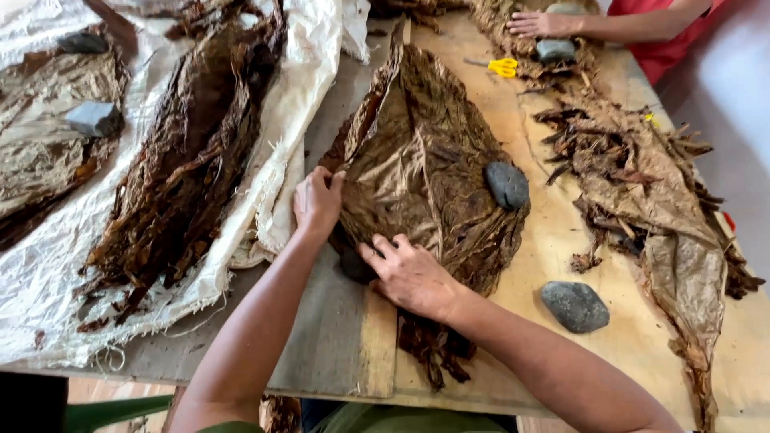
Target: The person presses and smooths large dried leaves on a table using smooth stones. They repeatedly lift, fold, and reposition the leaves while placing stones to hold them flat. Other people at the table perform similar actions on adjacent leaves.
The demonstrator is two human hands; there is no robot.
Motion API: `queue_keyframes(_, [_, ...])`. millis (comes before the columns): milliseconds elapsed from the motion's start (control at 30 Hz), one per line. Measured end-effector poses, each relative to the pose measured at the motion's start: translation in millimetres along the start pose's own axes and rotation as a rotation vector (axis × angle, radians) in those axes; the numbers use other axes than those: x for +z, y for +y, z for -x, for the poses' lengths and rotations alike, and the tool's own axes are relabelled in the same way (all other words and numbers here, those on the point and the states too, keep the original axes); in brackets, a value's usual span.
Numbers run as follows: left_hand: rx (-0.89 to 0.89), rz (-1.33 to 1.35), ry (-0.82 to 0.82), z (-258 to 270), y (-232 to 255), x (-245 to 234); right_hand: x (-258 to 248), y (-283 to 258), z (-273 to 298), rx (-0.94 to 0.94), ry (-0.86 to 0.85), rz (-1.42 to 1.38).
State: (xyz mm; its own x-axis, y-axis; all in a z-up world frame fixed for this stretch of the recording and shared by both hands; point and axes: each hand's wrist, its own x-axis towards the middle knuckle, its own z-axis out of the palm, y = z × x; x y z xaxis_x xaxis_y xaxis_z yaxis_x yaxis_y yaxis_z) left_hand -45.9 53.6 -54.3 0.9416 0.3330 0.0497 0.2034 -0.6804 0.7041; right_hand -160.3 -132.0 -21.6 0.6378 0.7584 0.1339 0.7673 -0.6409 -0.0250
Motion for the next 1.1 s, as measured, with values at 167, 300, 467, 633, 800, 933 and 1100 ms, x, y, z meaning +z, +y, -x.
queue_keyframes(167, [0.189, -0.290, 0.013, -8.8, -17.0, 11.8, -6.0, 4.8, -3.2, 0.009, -0.067, -0.019])
queue_keyframes(300, [0.263, -0.354, 0.069, -23.3, -34.5, 28.2, -35.1, 19.4, -12.4, 0.121, -0.126, -0.290])
queue_keyframes(467, [0.314, -0.469, 0.031, -13.9, -24.5, 14.6, -40.5, 48.2, -39.4, 0.183, 0.022, -0.173])
queue_keyframes(633, [0.287, -0.509, -0.032, -10.5, -18.6, -1.0, -12.6, 38.7, -47.0, 0.098, -0.090, 0.022])
queue_keyframes(800, [0.244, -0.583, -0.151, -17.2, -18.2, 4.3, 14.7, 45.7, -36.2, 0.027, 0.063, 0.134])
queue_keyframes(933, [0.182, -0.570, -0.187, -47.7, -16.7, 20.7, -9.8, 49.7, -44.1, 0.095, -0.013, -0.054])
queue_keyframes(1100, [0.233, -0.495, -0.107, -73.6, 53.7, -6.2, -40.0, 140.6, -83.0, 0.422, 0.166, -0.322])
